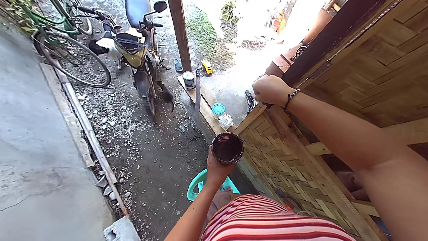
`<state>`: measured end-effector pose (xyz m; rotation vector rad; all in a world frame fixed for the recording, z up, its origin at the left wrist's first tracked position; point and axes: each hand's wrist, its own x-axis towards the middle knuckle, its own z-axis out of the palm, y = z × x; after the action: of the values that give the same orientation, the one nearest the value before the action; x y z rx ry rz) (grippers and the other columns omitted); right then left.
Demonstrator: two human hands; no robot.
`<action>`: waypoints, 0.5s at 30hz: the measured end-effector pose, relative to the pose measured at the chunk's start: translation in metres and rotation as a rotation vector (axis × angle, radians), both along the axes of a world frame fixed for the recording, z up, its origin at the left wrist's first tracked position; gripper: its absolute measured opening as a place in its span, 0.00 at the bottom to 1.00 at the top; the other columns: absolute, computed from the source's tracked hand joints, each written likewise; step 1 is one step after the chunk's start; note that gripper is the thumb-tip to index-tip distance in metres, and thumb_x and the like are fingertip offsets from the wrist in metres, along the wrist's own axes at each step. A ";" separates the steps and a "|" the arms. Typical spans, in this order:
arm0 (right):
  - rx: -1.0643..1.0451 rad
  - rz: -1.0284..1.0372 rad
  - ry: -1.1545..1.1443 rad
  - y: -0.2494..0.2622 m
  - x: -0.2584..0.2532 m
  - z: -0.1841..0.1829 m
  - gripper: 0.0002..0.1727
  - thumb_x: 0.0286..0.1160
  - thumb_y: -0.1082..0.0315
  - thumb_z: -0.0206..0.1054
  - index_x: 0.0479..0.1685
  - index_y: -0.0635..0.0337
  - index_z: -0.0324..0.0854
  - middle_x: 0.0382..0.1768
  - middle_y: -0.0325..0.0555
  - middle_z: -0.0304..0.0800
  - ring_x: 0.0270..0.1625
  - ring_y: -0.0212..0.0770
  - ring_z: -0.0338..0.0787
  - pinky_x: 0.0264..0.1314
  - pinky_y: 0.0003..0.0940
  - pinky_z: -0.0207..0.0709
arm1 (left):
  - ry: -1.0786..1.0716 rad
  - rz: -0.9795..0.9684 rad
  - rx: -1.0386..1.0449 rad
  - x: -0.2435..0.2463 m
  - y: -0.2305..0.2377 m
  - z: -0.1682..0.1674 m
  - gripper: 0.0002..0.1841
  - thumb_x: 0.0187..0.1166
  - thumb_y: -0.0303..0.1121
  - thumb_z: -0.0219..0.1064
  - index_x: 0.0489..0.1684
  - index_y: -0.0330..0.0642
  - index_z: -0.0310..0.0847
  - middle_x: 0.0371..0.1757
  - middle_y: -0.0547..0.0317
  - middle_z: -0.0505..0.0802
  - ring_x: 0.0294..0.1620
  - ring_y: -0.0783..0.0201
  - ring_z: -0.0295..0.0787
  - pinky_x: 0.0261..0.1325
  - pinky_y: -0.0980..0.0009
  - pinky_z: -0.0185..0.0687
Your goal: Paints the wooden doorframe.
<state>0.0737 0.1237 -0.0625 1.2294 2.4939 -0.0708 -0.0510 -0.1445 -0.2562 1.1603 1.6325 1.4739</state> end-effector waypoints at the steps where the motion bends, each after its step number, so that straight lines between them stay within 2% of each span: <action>1: 0.013 -0.015 -0.011 0.005 0.003 -0.001 0.07 0.72 0.68 0.69 0.32 0.64 0.85 0.37 0.60 0.88 0.47 0.64 0.89 0.44 0.66 0.77 | -0.001 -0.001 -0.004 0.000 0.000 0.000 0.51 0.47 0.37 0.91 0.73 0.19 0.67 0.61 0.42 0.91 0.64 0.66 0.89 0.74 0.70 0.81; 5: 0.079 -0.041 -0.044 0.003 0.002 0.016 0.08 0.72 0.68 0.69 0.30 0.64 0.82 0.35 0.61 0.87 0.45 0.65 0.89 0.40 0.67 0.75 | 0.011 0.007 -0.025 0.001 -0.002 0.001 0.51 0.47 0.38 0.91 0.73 0.20 0.67 0.60 0.43 0.92 0.64 0.66 0.89 0.74 0.70 0.81; 9: 0.142 -0.027 -0.056 -0.024 -0.016 0.052 0.08 0.72 0.72 0.67 0.26 0.65 0.81 0.35 0.63 0.87 0.47 0.67 0.89 0.41 0.66 0.75 | 0.025 0.014 -0.031 -0.001 -0.001 0.002 0.52 0.46 0.38 0.91 0.74 0.19 0.67 0.61 0.42 0.91 0.65 0.65 0.89 0.75 0.68 0.80; 11: 0.122 -0.002 0.001 -0.028 -0.019 0.063 0.09 0.72 0.71 0.67 0.24 0.64 0.81 0.32 0.61 0.86 0.45 0.65 0.88 0.42 0.65 0.74 | 0.020 0.015 -0.032 -0.001 -0.002 0.001 0.52 0.47 0.38 0.90 0.75 0.20 0.66 0.62 0.40 0.91 0.66 0.63 0.89 0.75 0.67 0.80; 15: 0.025 -0.030 0.090 -0.020 -0.018 0.039 0.07 0.72 0.69 0.69 0.32 0.64 0.86 0.36 0.60 0.88 0.46 0.64 0.89 0.44 0.68 0.76 | 0.025 0.008 -0.050 -0.002 -0.001 0.002 0.53 0.46 0.38 0.91 0.75 0.19 0.66 0.62 0.39 0.91 0.66 0.62 0.89 0.76 0.67 0.79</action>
<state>0.0560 0.1040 -0.0236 1.3010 2.5605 -0.1055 -0.0526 -0.1450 -0.2540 1.1495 1.6834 1.4209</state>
